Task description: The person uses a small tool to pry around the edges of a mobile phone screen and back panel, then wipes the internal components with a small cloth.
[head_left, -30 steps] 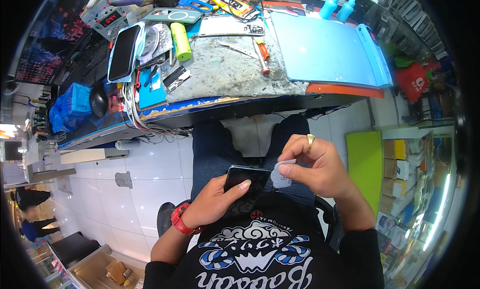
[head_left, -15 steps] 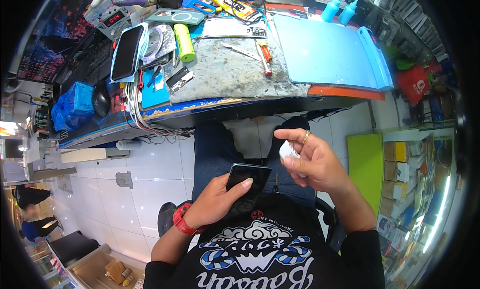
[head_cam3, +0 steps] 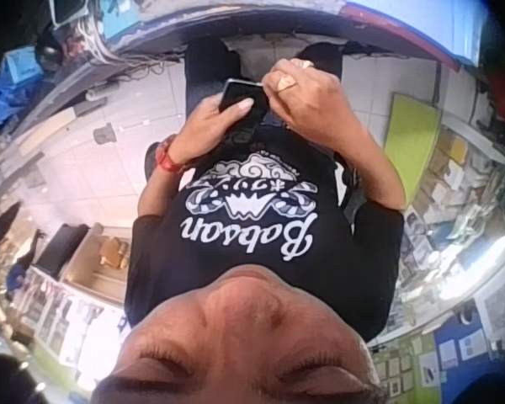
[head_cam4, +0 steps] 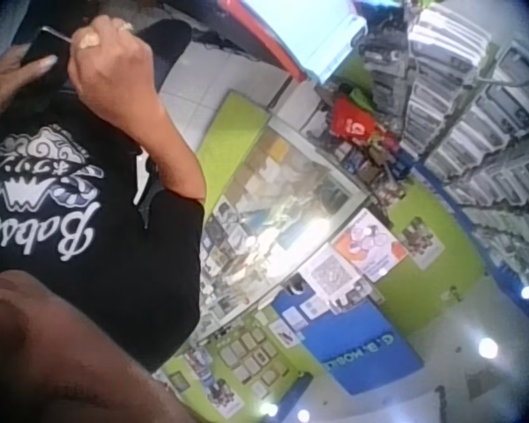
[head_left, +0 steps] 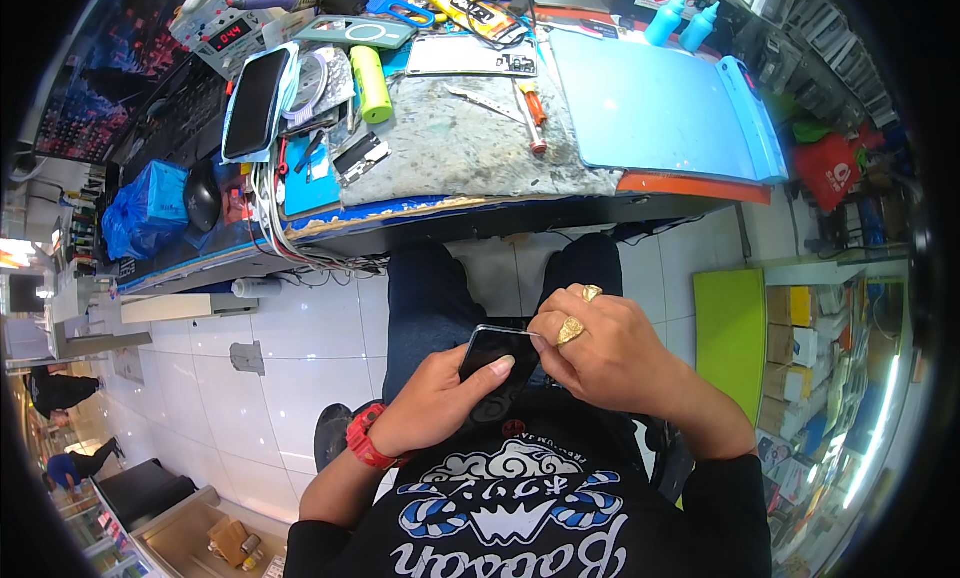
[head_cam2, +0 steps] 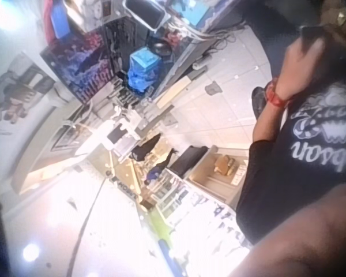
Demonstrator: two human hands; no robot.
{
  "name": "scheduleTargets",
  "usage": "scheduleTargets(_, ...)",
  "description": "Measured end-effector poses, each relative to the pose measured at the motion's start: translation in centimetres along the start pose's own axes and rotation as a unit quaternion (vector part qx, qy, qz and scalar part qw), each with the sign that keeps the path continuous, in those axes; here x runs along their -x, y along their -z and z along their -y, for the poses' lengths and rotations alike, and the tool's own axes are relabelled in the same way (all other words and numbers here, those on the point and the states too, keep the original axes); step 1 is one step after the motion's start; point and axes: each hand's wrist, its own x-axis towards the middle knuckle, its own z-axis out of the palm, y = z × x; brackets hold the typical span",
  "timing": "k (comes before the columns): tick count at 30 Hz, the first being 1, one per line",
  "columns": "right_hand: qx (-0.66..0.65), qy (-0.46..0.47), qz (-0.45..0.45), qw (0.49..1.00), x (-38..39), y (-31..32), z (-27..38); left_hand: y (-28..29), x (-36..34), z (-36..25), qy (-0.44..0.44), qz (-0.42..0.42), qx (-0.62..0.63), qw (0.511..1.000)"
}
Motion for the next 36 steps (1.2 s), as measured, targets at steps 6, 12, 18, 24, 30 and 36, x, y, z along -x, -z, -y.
scheduleTargets(6, 0.014, 0.013, 0.021, 1.000, 0.0, 0.2, -0.2, -0.2, -0.1, -0.2, -0.004, -0.003, -0.028, 1.000)
scheduleTargets(12, 0.027, 0.045, 0.014, 0.999, 0.0, 0.1, -0.2, -0.2, -0.2, 0.2, -0.030, -0.012, -0.062, 0.998)
scheduleTargets(18, 0.070, 0.079, -0.004, 0.994, 0.6, -1.0, -0.3, -0.1, -0.3, 0.9, -0.068, -0.004, -0.106, 0.992)
scheduleTargets(24, 0.090, 0.108, -0.026, 0.990, 1.0, -2.0, -0.3, -0.1, -0.3, 1.5, -0.087, -0.003, -0.127, 0.988)
scheduleTargets(30, 0.062, 0.106, -0.020, 0.992, 1.2, -2.1, -0.2, -0.2, -0.2, 1.6, -0.072, 0.007, -0.122, 0.990)
scheduleTargets(36, 0.065, 0.110, -0.025, 0.992, 1.5, -2.5, -0.3, -0.4, -0.1, 1.4, -0.085, 0.005, -0.131, 0.988)
